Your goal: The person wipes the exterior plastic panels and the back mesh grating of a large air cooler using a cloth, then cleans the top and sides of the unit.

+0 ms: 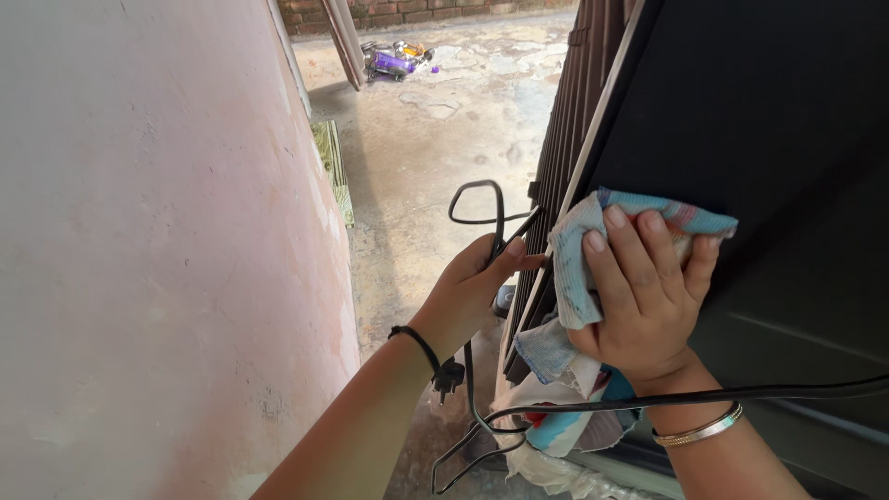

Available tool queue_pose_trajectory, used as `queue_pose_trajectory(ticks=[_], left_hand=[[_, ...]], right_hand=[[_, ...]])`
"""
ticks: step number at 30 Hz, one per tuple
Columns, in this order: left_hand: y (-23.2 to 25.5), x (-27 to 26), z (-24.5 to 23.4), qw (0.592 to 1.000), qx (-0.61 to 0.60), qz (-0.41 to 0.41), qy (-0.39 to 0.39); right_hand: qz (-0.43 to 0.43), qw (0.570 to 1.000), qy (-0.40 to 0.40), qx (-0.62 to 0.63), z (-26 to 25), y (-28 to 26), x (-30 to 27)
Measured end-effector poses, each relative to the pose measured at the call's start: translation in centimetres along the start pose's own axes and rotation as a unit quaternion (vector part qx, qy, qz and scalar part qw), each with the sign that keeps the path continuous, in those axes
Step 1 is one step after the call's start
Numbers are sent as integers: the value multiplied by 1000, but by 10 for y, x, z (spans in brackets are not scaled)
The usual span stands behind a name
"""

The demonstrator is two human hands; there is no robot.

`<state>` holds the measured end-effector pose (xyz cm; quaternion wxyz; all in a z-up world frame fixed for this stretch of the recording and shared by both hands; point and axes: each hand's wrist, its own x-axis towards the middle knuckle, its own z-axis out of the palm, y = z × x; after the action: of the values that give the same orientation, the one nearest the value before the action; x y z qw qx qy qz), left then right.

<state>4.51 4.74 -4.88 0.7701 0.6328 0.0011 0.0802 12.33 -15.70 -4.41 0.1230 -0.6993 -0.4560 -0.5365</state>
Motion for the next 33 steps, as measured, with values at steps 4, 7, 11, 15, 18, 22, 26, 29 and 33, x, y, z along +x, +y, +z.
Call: queue_pose_trajectory(ticks=[4, 7, 11, 15, 18, 22, 26, 29, 33], left_hand=[[2, -1, 1, 998, 13, -56, 30], [6, 2, -1, 996, 33, -78, 35], [9, 7, 1, 994, 56, -82, 39], [12, 4, 2, 990, 100, -86, 55], [8, -2, 9, 989, 82, -88, 80], [-9, -10, 21, 989, -118, -5, 87], [-27, -20, 23, 992, -84, 11, 93], [-30, -18, 21, 993, -26, 24, 109], [-23, -16, 16, 990, -93, 82, 65]], right_hand=[[0, 999, 36, -6, -16, 4, 50], [6, 998, 59, 6, -28, 9, 84], [18, 998, 67, 4, -40, 17, 113], [49, 995, 82, -17, -37, 14, 112], [73, 993, 89, -6, -26, 10, 95], [75, 994, 76, 0, -4, -5, 45], [88, 995, 53, -1, 25, -28, -18], [91, 995, 32, 6, 45, -51, -68], [73, 997, 27, -1, 78, -80, -137]])
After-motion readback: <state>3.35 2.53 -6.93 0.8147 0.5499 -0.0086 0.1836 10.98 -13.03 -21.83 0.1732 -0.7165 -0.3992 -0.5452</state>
